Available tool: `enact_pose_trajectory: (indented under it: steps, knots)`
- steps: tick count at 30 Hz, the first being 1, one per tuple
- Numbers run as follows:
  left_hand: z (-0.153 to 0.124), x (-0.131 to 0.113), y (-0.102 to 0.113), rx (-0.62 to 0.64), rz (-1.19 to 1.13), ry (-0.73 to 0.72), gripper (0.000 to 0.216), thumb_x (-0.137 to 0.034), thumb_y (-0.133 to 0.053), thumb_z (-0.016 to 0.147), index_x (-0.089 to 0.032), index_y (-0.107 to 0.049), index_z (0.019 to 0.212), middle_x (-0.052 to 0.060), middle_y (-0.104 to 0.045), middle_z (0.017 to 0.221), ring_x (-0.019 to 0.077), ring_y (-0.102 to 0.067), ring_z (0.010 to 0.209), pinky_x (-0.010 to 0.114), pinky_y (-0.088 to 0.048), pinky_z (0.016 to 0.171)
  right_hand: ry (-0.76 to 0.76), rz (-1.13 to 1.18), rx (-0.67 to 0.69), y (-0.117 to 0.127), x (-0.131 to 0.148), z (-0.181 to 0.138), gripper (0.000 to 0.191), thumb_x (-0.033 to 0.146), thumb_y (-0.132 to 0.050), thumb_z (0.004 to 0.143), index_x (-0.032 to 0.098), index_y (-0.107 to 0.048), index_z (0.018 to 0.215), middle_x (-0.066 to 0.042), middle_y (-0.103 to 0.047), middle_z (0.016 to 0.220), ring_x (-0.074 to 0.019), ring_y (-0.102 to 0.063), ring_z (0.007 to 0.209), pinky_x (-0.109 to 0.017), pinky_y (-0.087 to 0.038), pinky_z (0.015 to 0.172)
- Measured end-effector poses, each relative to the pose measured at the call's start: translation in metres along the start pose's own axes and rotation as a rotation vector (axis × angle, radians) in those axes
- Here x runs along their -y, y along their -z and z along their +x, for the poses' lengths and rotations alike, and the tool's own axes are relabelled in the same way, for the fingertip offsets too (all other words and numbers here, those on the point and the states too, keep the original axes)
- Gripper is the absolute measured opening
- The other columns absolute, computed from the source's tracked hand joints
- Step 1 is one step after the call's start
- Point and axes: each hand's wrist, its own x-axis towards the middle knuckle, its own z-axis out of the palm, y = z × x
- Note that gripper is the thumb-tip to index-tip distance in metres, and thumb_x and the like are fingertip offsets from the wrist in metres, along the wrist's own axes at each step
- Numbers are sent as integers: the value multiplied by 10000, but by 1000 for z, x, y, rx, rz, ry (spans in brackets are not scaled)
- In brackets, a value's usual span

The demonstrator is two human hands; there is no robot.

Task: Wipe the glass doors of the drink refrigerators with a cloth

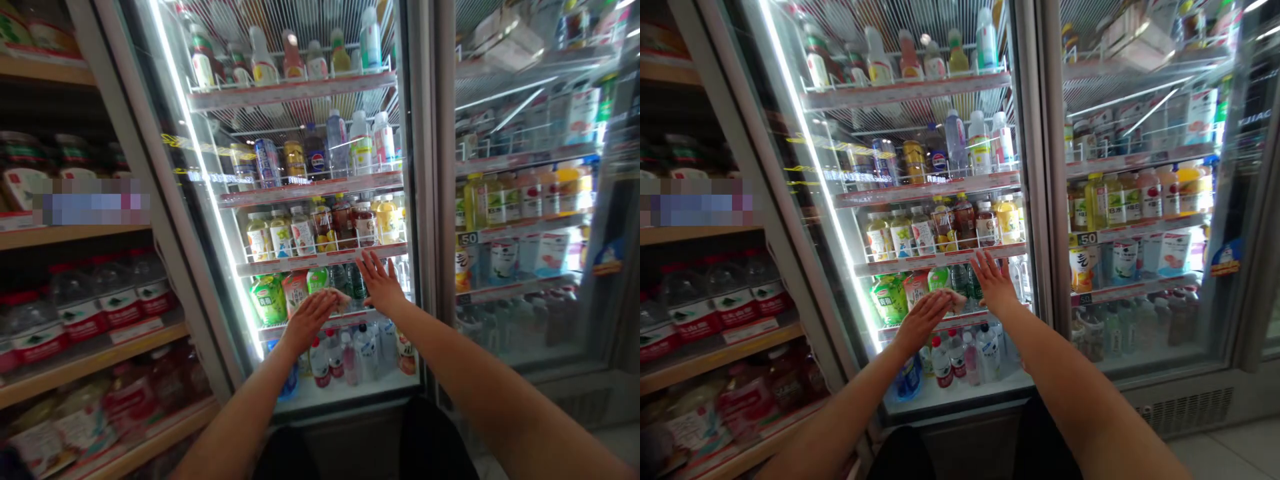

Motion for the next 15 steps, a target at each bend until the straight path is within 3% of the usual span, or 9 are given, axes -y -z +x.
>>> enact_pose_trajectory:
  steps: [6,15]
  knots:
    - [21,25,18,-77,-4,148,688,-29,-450,850,-189,-354,1512,53,-415,1546,225,-185,1512,467,-266,1241,-3,5,7,0,1,0,1280,349,-868,659,174,-6,1589,-111,46,1645,-313,69,1530,-633,-37,1201]
    - [59,67,39,-149,-31,286,654,-70,-428,911,-255,-316,1529,54,-401,1555,210,-202,1508,462,-255,1242,11,5,-9,-4,-1,-1,1292,346,-858,668,184,36,1587,-111,56,1647,-293,144,1516,-626,-45,1203]
